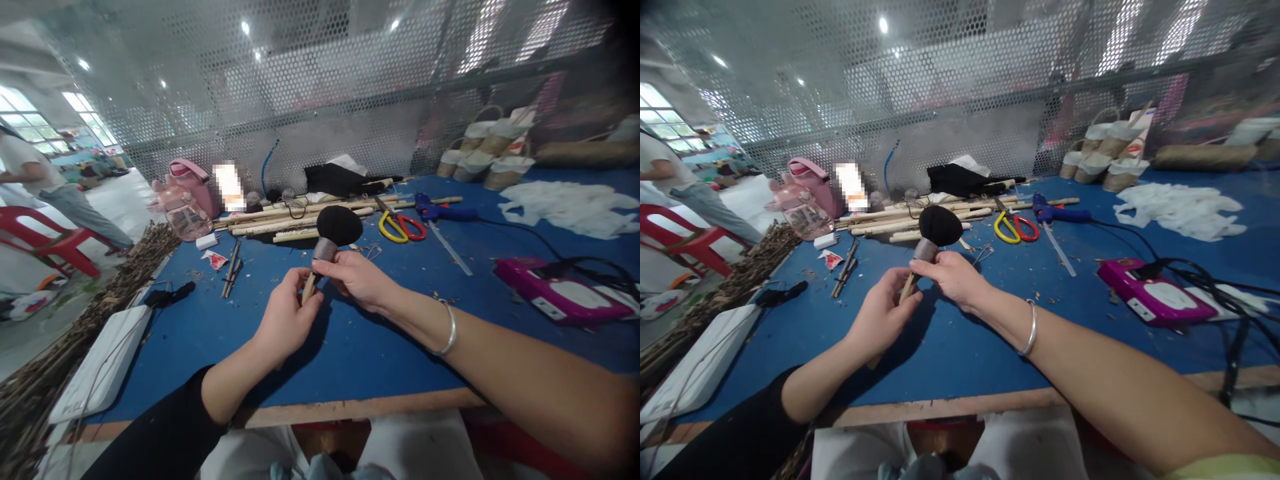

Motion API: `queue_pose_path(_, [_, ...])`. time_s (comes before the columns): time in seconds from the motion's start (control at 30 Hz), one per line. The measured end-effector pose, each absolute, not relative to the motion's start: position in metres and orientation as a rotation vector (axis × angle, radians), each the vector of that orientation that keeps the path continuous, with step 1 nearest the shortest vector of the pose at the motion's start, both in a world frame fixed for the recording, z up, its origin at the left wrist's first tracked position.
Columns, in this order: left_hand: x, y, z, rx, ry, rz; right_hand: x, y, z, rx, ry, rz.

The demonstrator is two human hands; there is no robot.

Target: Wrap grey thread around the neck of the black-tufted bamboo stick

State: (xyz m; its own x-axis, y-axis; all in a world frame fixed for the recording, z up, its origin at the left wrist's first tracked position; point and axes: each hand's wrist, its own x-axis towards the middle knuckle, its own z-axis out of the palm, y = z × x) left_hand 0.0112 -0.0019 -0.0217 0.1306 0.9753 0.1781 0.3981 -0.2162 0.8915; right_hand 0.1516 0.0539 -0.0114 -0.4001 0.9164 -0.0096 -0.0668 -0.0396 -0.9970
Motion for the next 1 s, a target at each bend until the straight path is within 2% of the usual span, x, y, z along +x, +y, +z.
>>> queue_pose_path(0.27, [0.006, 0.004, -0.018, 1.476, 1.269, 1.174, 0.158, 0.054, -0.013, -0.892, -1.629, 1.353])
queue_pose_path(0.4, [0.002, 0.008, -0.012, 1.215, 1.215, 1.094, 0.162, 0.053, -0.011, -0.878, -1.732, 1.235])
queue_pose_path(0.53, [0.001, 0.010, -0.012, 1.201, 1.189, 1.067, 0.163, 0.048, -0.008, -0.862, -1.750, 1.195])
queue_pose_path(0.67, [-0.003, 0.012, -0.018, 1.387, 1.271, 1.113, 0.163, 0.046, -0.007, -0.861, -1.750, 1.193])
queue_pose_path(0.77, [-0.008, 0.011, -0.020, 1.781, 1.455, 1.134, 0.164, 0.044, -0.004, -0.845, -1.727, 1.172])
queue_pose_path(0.9, [-0.013, 0.010, -0.018, 2.222, 1.529, 0.985, 0.165, 0.043, 0.001, -0.824, -1.664, 1.131])
queue_pose_path(1.0, [-0.013, 0.010, -0.017, 2.236, 1.521, 0.935, 0.166, 0.044, 0.000, -0.849, -1.678, 1.123])
